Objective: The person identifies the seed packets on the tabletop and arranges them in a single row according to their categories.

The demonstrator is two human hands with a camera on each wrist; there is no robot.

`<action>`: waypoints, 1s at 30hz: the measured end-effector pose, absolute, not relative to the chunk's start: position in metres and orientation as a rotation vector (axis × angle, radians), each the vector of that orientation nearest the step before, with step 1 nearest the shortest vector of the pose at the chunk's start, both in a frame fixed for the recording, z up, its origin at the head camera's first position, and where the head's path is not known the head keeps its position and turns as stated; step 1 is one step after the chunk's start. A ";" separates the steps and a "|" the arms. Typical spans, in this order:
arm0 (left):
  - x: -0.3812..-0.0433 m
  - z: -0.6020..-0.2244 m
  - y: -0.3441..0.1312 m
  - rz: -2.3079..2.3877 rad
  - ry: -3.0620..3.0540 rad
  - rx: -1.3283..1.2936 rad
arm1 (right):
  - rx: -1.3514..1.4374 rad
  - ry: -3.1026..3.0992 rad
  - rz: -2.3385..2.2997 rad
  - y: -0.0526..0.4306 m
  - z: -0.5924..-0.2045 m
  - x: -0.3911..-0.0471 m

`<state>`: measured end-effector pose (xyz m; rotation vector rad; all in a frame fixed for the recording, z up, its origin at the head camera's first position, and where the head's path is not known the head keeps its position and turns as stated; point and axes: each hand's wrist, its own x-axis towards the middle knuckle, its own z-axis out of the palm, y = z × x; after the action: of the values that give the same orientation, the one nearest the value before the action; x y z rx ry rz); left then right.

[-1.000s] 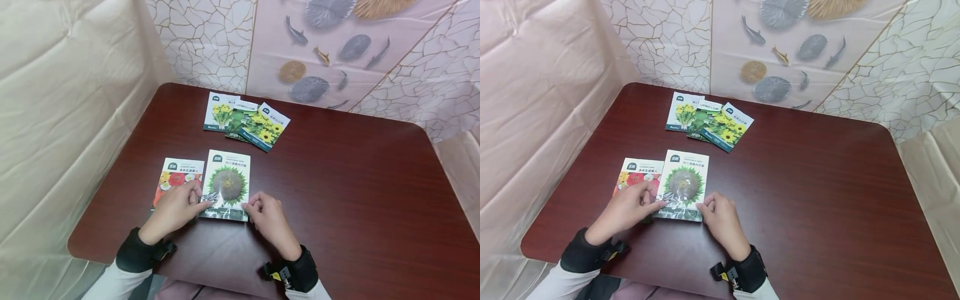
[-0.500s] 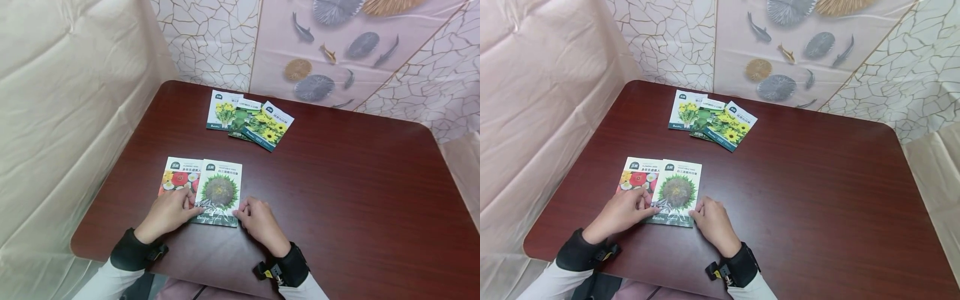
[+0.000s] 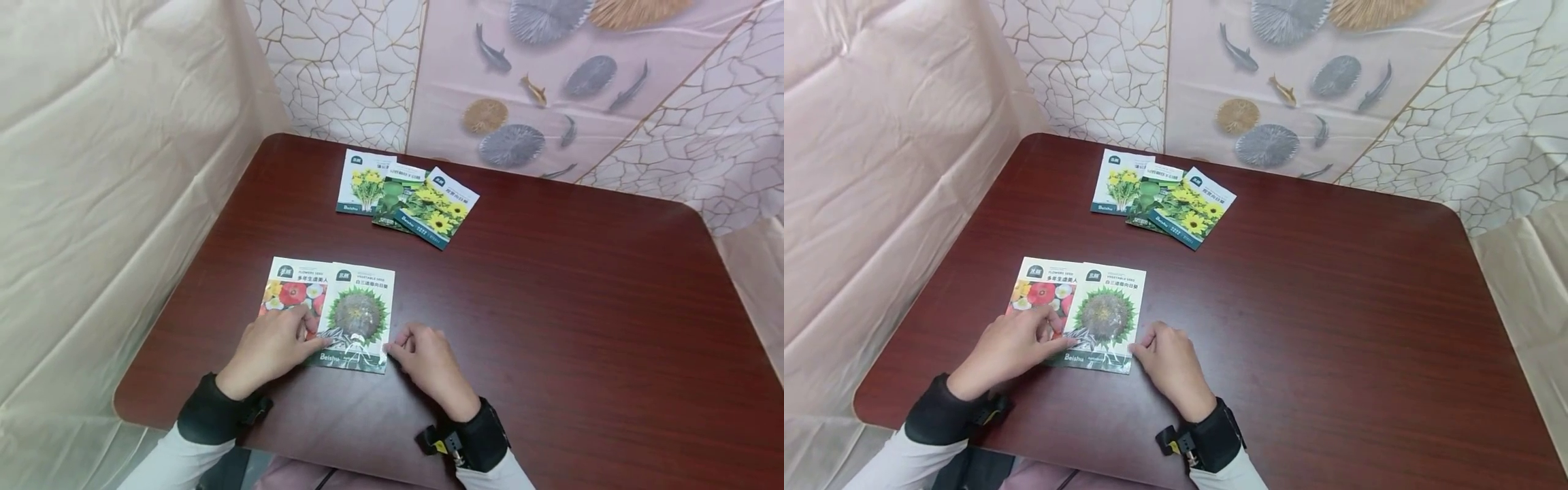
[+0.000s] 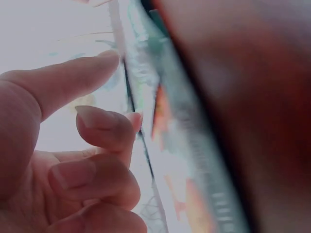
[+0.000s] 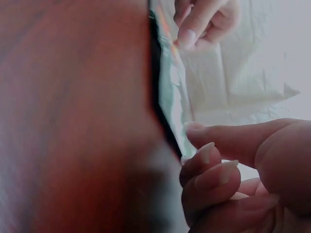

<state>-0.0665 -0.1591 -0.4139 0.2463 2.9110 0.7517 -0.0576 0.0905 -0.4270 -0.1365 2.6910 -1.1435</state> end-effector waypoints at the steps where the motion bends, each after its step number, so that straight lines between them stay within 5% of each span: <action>1: -0.067 -0.411 -0.158 0.771 2.918 0.263 | -0.126 2.680 -1.179 0.095 -0.424 -0.058; 14: -0.082 -0.372 -0.113 1.184 2.965 0.509 | -0.138 2.703 -1.714 0.172 -0.372 -0.048; 30: -0.080 -0.376 -0.098 1.419 2.899 0.432 | 0.131 2.674 -1.800 0.192 -0.392 -0.044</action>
<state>-0.0801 -0.0982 -0.3756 0.4324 2.8986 1.4191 -0.0435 0.1918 -0.3917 0.1314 2.6742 -1.7998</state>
